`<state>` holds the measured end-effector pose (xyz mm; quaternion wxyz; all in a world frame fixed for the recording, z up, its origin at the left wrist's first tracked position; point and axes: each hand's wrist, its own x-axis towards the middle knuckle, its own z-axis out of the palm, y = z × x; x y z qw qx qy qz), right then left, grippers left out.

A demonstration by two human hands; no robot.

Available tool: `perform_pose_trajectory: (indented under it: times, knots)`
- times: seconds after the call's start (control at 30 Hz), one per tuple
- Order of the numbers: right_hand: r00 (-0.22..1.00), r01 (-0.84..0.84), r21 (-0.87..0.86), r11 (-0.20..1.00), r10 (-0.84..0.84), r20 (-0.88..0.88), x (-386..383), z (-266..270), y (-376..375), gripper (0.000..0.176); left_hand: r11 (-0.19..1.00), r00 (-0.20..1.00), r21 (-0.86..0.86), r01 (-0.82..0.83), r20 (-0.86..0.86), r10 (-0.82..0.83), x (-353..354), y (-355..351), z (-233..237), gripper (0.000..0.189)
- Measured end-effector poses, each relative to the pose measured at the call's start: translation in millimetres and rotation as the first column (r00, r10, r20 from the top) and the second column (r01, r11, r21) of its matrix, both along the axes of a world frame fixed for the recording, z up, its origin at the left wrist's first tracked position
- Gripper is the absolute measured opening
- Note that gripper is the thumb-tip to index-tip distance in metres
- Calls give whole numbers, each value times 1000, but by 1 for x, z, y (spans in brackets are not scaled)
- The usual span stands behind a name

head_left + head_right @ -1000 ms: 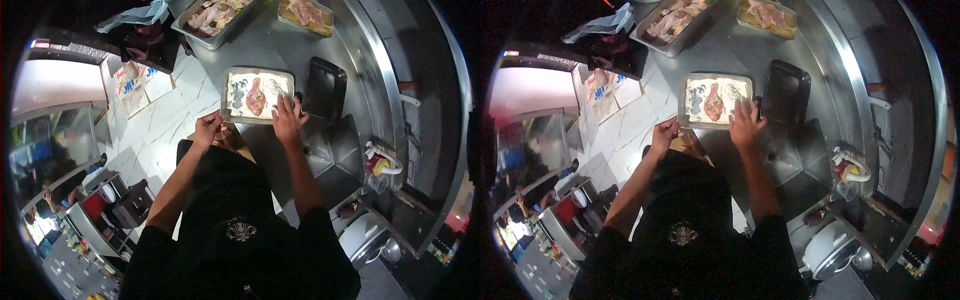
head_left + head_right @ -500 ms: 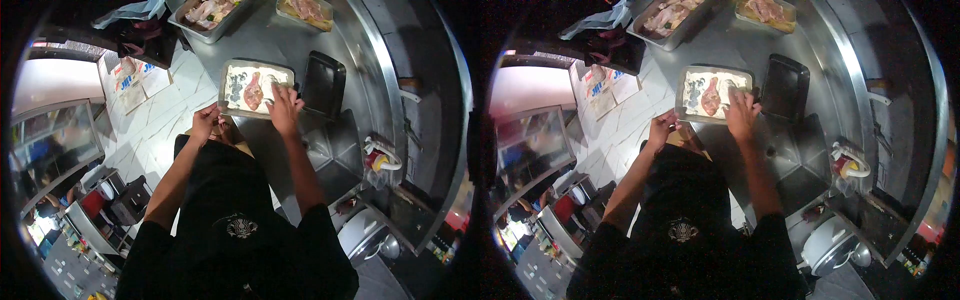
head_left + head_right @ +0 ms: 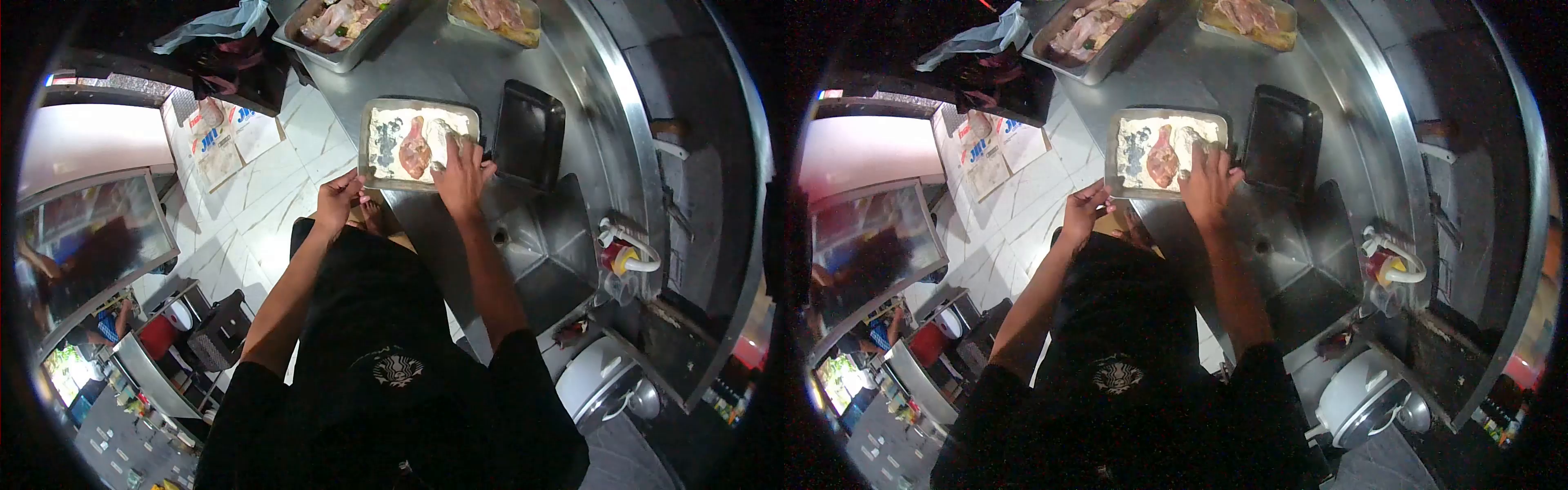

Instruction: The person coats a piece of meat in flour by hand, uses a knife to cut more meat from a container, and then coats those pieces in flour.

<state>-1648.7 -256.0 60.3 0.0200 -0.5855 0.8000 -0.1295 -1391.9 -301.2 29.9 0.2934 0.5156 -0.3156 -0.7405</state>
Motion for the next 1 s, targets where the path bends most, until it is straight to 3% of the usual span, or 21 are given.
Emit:
perform_pose_trajectory:
  times: [0.27,0.37,0.47,0.57,0.6,0.73,0.87,1.0]
  knots:
    - [978,-168,-20,986,164,-128,-22,-26,-27,54,999,1000,50,9,24,-11,-4,7,3,30]
    - [989,-127,167,978,138,-52,-17,-7,-41,53,999,1000,47,-9,3,9,-3,6,8,29]
    - [993,-118,49,992,119,-9,-22,-24,-41,53,999,999,44,-17,-34,18,-4,2,6,28]
    - [945,-155,158,975,100,311,-26,-2,-44,49,1000,999,27,7,-32,-6,-1,3,7,25]
    - [975,-128,206,970,85,206,-21,13,-41,48,1000,1000,27,10,-29,-9,-1,3,9,22]
    - [991,-81,94,992,90,-104,-32,-12,-34,42,999,1000,42,-6,22,5,-5,4,10,28]
    - [987,-82,-53,995,74,-142,-41,-16,-35,31,1000,999,30,2,-40,0,-4,4,10,25]
    - [984,-106,-45,993,98,-146,-39,-6,-43,32,1000,1000,9,23,-9,-23,-3,3,10,23]
